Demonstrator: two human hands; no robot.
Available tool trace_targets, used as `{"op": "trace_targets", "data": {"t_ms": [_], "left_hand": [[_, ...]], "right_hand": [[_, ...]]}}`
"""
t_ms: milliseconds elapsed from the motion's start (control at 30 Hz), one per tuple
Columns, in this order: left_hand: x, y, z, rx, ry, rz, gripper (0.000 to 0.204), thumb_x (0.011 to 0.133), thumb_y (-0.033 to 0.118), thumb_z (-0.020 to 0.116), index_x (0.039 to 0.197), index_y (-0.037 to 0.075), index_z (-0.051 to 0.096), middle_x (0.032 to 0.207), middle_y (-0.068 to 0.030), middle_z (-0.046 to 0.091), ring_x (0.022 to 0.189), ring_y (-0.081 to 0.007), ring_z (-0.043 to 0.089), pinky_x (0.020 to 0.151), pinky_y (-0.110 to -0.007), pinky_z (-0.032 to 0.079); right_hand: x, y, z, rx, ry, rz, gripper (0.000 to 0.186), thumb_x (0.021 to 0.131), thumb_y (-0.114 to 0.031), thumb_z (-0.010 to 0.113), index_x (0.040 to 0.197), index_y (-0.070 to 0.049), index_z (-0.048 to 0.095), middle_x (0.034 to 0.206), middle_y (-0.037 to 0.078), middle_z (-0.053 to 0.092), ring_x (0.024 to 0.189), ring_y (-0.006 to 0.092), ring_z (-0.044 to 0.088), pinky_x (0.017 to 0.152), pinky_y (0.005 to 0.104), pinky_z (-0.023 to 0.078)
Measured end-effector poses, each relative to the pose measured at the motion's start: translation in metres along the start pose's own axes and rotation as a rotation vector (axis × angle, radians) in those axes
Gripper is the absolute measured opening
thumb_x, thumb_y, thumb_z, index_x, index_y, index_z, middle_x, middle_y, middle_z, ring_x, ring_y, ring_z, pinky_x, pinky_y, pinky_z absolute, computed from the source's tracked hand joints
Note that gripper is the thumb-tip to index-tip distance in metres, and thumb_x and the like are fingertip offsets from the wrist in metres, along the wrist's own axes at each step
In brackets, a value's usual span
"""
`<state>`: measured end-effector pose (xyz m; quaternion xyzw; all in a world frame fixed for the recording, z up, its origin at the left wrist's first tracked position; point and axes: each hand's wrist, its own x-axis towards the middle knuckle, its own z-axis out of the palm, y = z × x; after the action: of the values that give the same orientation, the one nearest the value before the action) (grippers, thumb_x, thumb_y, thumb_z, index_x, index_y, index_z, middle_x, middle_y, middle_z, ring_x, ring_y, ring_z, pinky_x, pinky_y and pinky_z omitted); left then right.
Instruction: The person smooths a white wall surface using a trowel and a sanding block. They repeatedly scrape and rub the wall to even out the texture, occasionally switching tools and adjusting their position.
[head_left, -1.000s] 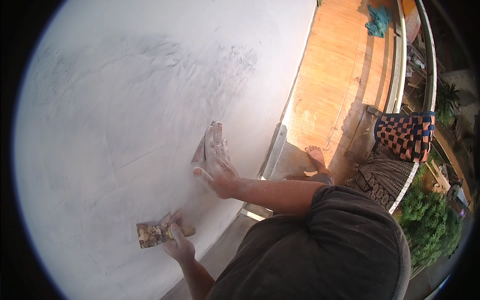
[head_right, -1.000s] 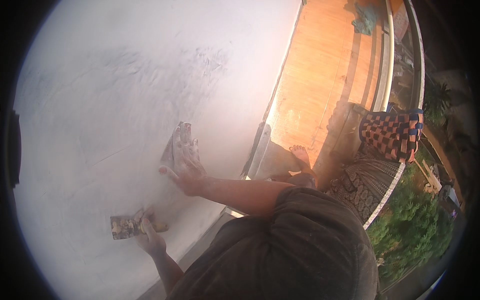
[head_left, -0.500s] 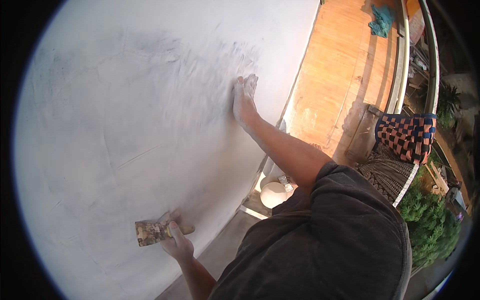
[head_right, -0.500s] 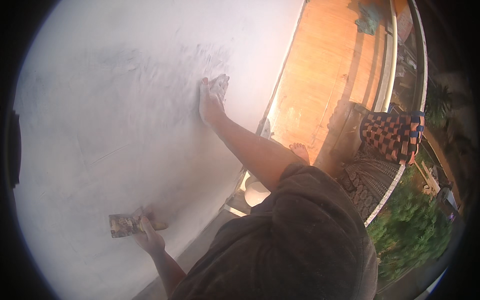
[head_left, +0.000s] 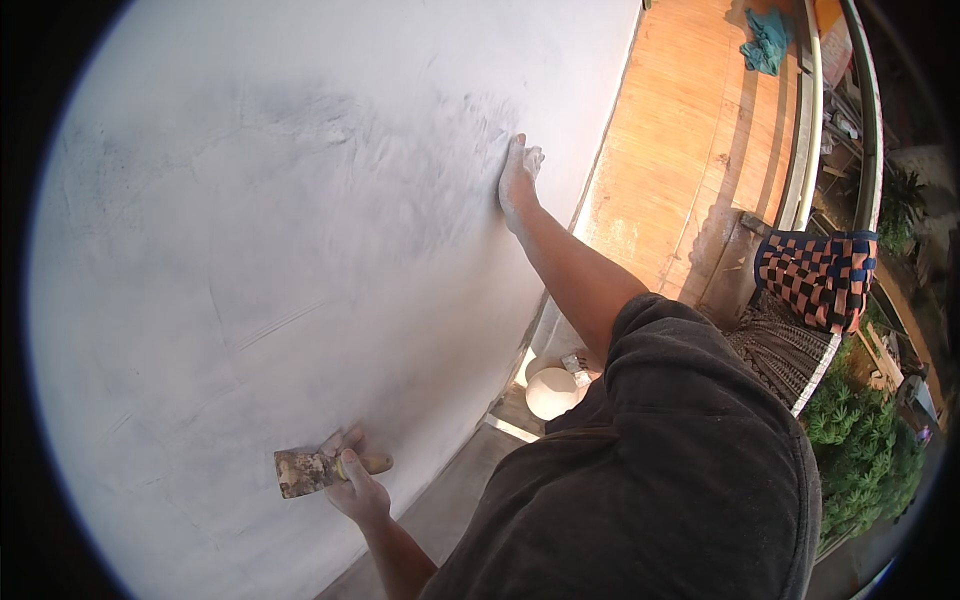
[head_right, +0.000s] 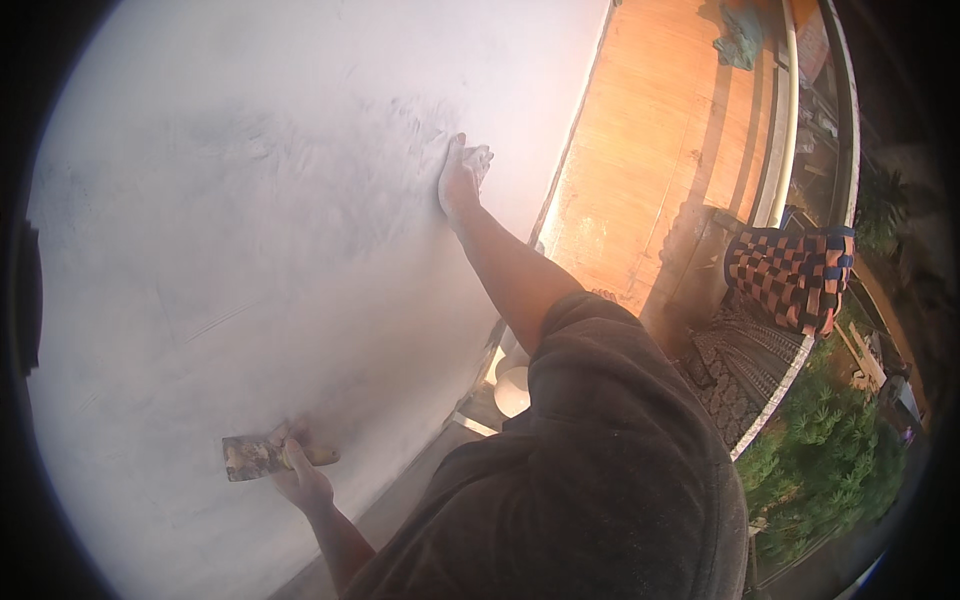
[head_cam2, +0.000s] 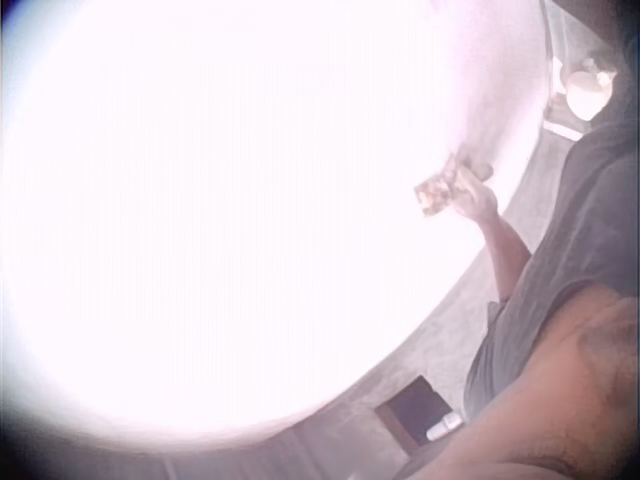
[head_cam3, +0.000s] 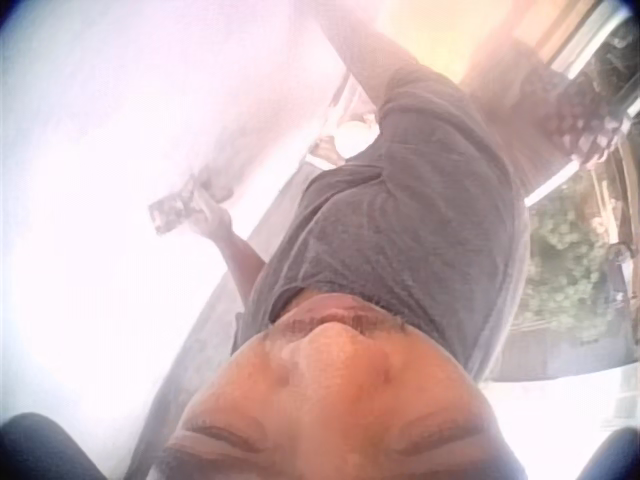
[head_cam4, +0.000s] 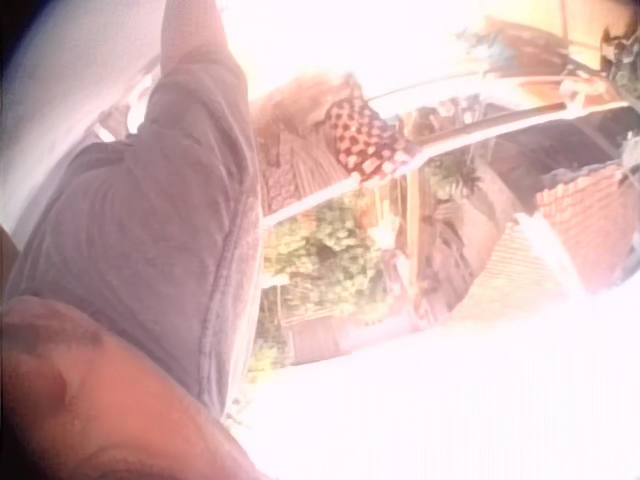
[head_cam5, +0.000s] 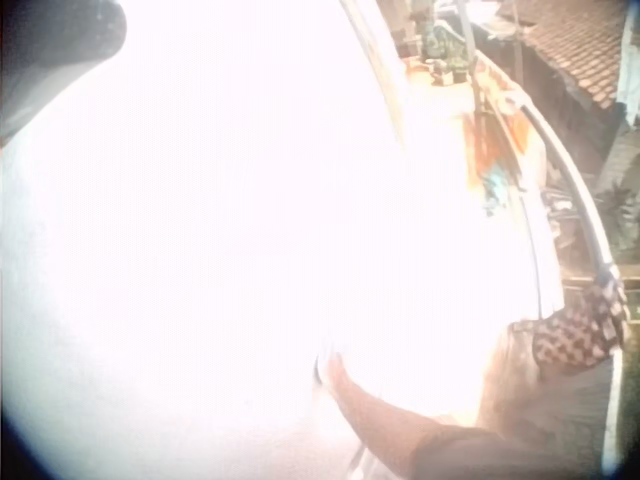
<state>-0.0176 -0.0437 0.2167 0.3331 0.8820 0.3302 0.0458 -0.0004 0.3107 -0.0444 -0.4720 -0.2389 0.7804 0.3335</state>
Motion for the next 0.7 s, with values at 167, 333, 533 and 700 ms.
{"op": "trace_targets", "data": {"t_ms": [167, 333, 533, 700], "left_hand": [[0.001, -0.001, 0.001, 0.012, -0.001, 0.004, 0.034, 0.105, 0.016, 0.048, 0.129, -0.008, 0.050, 0.111, -0.0225, 0.069, 0.101, -0.0252, 0.067, 0.091, -0.037, 0.052], [-0.001, -0.001, 0.000, 0.047, -0.007, -0.048, 0.035, 0.106, 0.017, 0.047, 0.129, -0.009, 0.050, 0.111, -0.0234, 0.069, 0.101, -0.0276, 0.068, 0.090, -0.039, 0.054], [-0.002, 0.000, 0.004, 0.111, 0.070, 0.006, 0.041, 0.107, 0.028, 0.051, 0.124, -0.009, 0.050, 0.104, -0.0234, 0.069, 0.095, -0.0299, 0.070, 0.085, -0.041, 0.060], [-0.003, 0.000, 0.005, 0.128, 0.088, -0.056, 0.044, 0.106, 0.031, 0.053, 0.124, -0.009, 0.049, 0.102, -0.0255, 0.069, 0.091, -0.0306, 0.070, 0.083, -0.042, 0.060]], "right_hand": [[-0.099, 0.048, 0.017, -0.290, -0.250, -0.298, 0.094, 0.105, -0.064, 0.021, 0.157, 0.008, -0.010, 0.167, 0.026, -0.016, 0.155, 0.0338, -0.020, 0.126, 0.0436, -0.006], [0.009, -0.006, -0.021, -0.132, 0.062, -0.069, 0.096, 0.104, -0.063, 0.030, 0.158, 0.009, -0.005, 0.167, 0.028, -0.006, 0.157, 0.0345, -0.012, 0.128, 0.0429, 0.001], [-0.087, 0.030, 0.000, -0.327, -0.294, -0.231, 0.097, 0.104, -0.067, 0.020, 0.157, 0.010, -0.010, 0.166, 0.028, -0.016, 0.155, 0.0356, -0.018, 0.127, 0.0430, -0.003], [0.036, 0.013, -0.035, -0.108, 0.038, 0.032, 0.092, 0.106, -0.062, 0.024, 0.158, 0.006, -0.009, 0.167, 0.026, -0.012, 0.157, 0.0316, -0.012, 0.128, 0.0450, 0.001]]}}
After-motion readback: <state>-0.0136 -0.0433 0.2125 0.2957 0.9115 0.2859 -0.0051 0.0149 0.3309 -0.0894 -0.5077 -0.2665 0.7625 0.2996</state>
